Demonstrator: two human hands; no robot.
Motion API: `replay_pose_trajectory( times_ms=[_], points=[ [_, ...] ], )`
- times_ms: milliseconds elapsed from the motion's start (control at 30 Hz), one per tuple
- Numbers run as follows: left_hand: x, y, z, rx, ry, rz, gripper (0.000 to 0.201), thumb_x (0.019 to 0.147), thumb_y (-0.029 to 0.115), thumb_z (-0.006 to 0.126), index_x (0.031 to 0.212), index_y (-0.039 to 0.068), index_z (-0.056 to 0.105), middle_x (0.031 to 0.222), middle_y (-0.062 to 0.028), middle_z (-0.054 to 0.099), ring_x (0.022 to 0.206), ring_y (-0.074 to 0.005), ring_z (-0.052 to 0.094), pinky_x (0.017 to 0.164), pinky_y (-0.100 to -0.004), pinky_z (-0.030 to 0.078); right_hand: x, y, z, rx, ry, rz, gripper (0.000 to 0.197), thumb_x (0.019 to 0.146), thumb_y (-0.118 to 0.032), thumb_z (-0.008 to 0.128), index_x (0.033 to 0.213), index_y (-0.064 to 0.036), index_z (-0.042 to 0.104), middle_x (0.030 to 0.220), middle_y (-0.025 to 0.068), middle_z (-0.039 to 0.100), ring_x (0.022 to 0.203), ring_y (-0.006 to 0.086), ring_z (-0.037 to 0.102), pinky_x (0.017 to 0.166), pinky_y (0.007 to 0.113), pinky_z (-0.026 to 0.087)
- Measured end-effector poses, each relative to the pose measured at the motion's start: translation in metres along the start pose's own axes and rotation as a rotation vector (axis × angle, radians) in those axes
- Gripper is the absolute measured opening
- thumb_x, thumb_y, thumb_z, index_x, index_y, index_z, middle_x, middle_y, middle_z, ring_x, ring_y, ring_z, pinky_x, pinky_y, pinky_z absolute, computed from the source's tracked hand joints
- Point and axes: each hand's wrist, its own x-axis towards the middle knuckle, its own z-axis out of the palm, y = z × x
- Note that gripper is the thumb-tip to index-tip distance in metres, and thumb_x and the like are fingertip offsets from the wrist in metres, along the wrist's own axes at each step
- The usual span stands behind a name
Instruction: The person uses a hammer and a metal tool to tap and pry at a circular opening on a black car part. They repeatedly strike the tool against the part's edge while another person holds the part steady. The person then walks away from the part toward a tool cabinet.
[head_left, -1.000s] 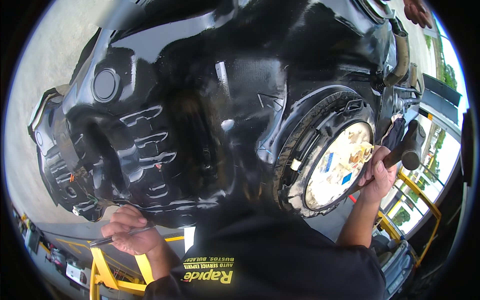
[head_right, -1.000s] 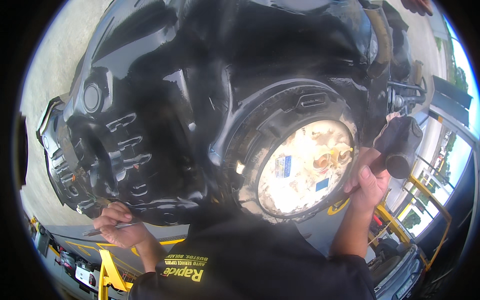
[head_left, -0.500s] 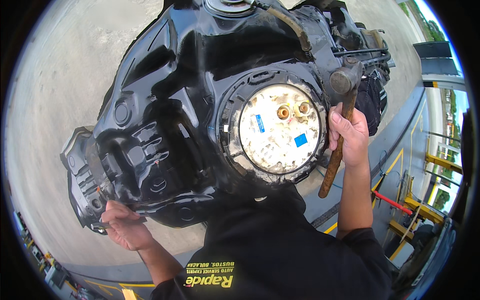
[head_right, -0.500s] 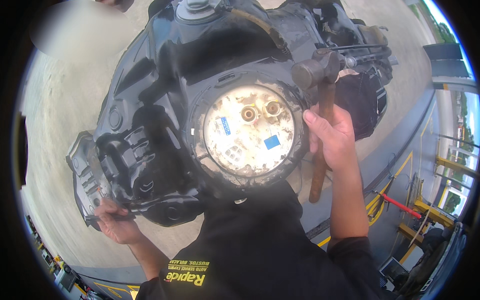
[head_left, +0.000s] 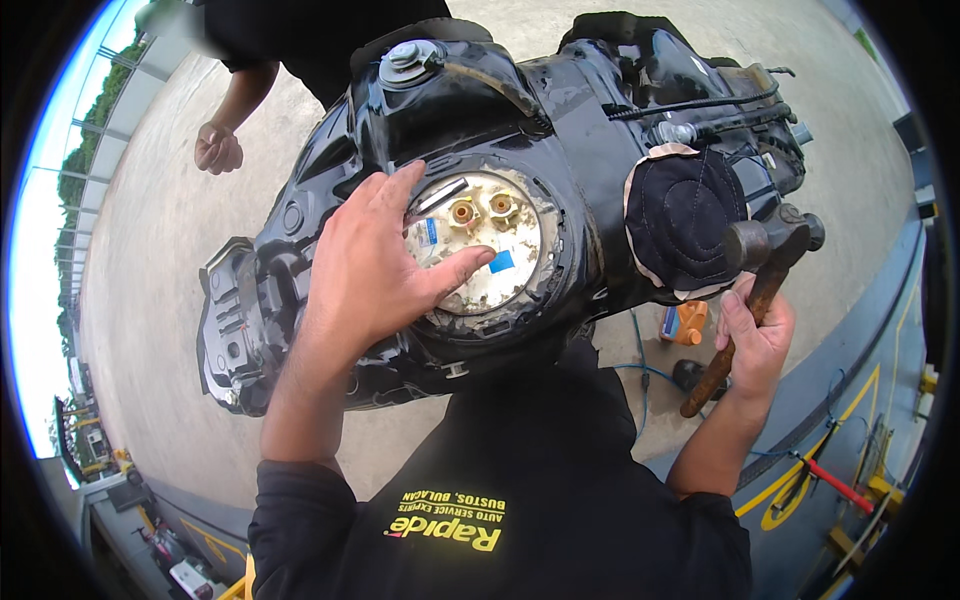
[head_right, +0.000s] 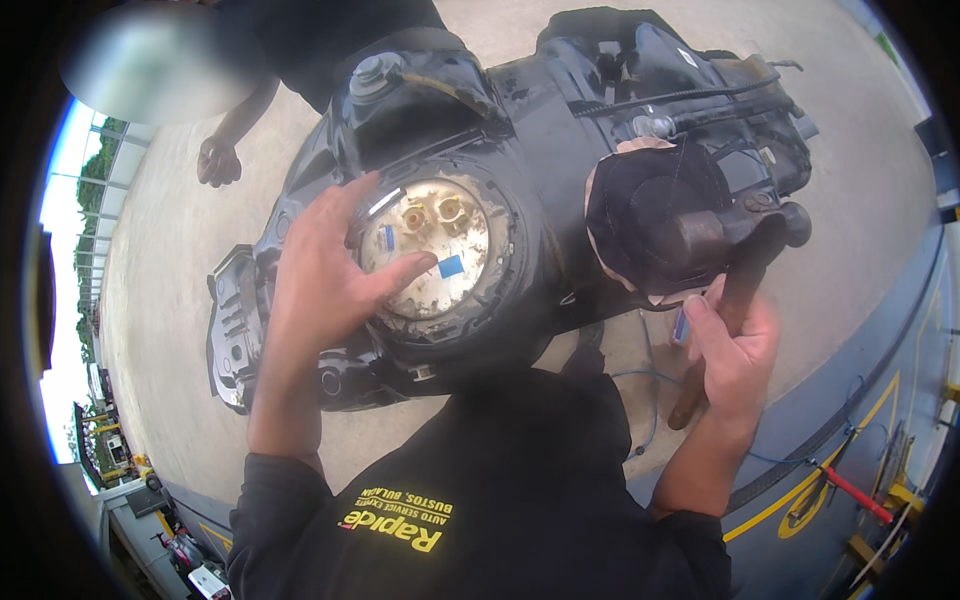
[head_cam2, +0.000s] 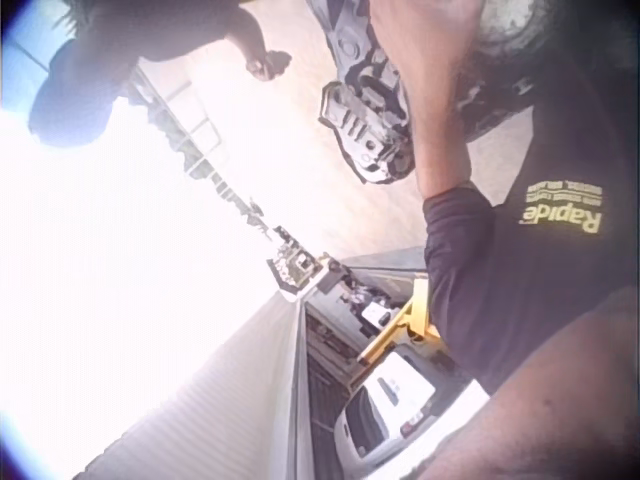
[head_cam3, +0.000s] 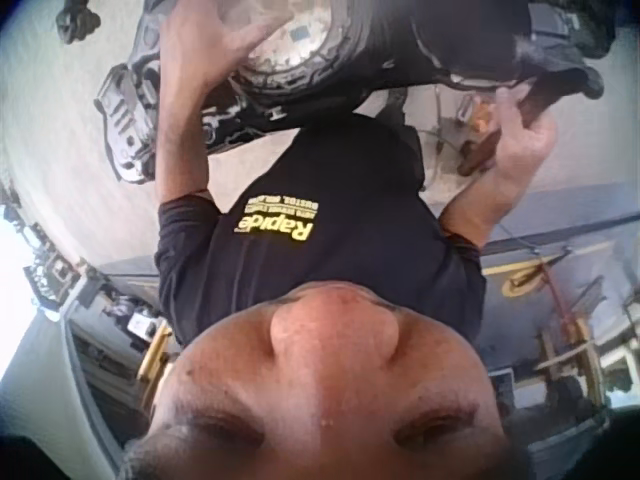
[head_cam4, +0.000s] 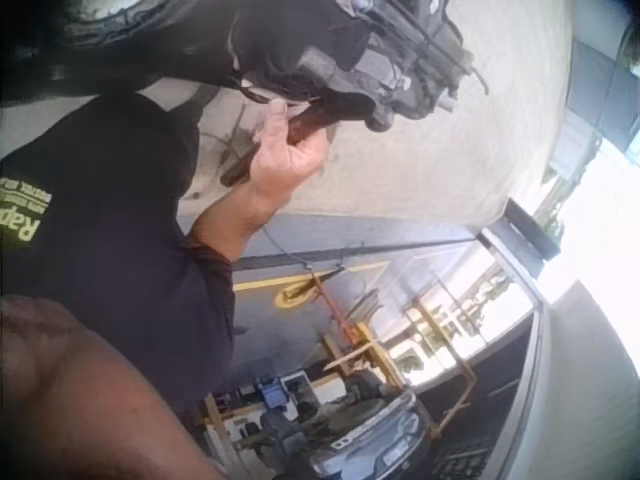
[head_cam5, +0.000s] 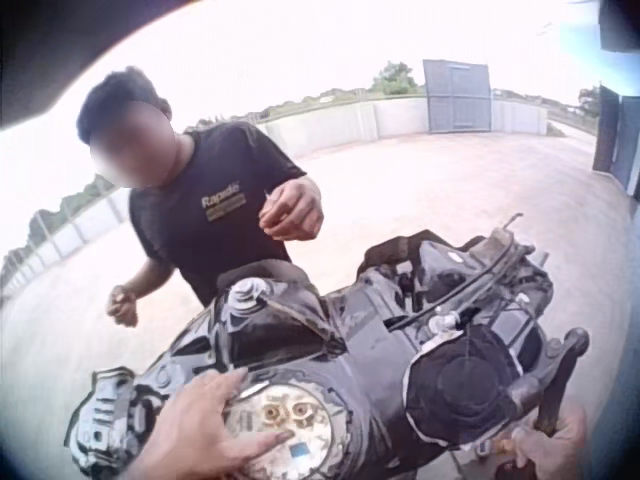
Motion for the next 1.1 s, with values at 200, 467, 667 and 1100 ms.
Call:
replay_pose_trajectory(
  times_ms=[200,467,667,1100],
  points=[
    [0.033,-0.002,0.014,-0.059,-0.249,-0.384,0.058,0.074,0.043,0.086,0.107,-0.003,0.073,0.084,-0.0131,0.066,0.078,-0.0257,0.062,0.072,-0.0359,0.049,0.018,0.048,-0.115,0.005,0.049,0.018,0.018,0.102,-0.014,0.059,0.089,-0.0030,0.053,0.071,0.0024,0.048,0.051,0.0069,0.044,0.046,0.021,0.036],
    [0.041,0.011,0.021,-0.050,-0.287,-0.500,0.046,0.075,0.034,0.086,0.099,-0.003,0.073,0.068,-0.0017,0.046,0.063,-0.0132,0.041,0.058,-0.0314,0.035,0.081,0.088,-0.151,0.193,-0.073,0.077,0.017,0.104,-0.014,0.055,0.092,-0.0041,0.051,0.073,0.0029,0.043,0.051,0.0066,0.040,0.045,0.020,0.033],
    [0.038,0.008,0.026,-0.062,-0.287,-0.554,0.041,0.075,0.030,0.085,0.073,0.002,0.055,0.063,0.0037,0.033,0.061,-0.0097,0.032,0.054,-0.0300,0.026,0.099,0.090,-0.167,0.146,-0.215,0.052,0.019,0.105,-0.013,0.055,0.088,-0.0034,0.051,0.074,0.0033,0.043,0.053,0.0066,0.041,0.048,0.020,0.034],
    [0.027,0.016,0.027,0.046,-0.242,-0.591,0.041,0.078,0.034,0.082,0.074,-0.001,0.062,0.059,-0.0041,0.050,0.056,-0.0134,0.047,0.055,-0.0318,0.041,0.093,0.083,-0.161,0.033,-0.152,0.117,0.011,0.104,-0.010,0.058,0.097,-0.0025,0.056,0.076,0.0017,0.048,0.056,0.0063,0.047,0.050,0.020,0.037]
  ],
)
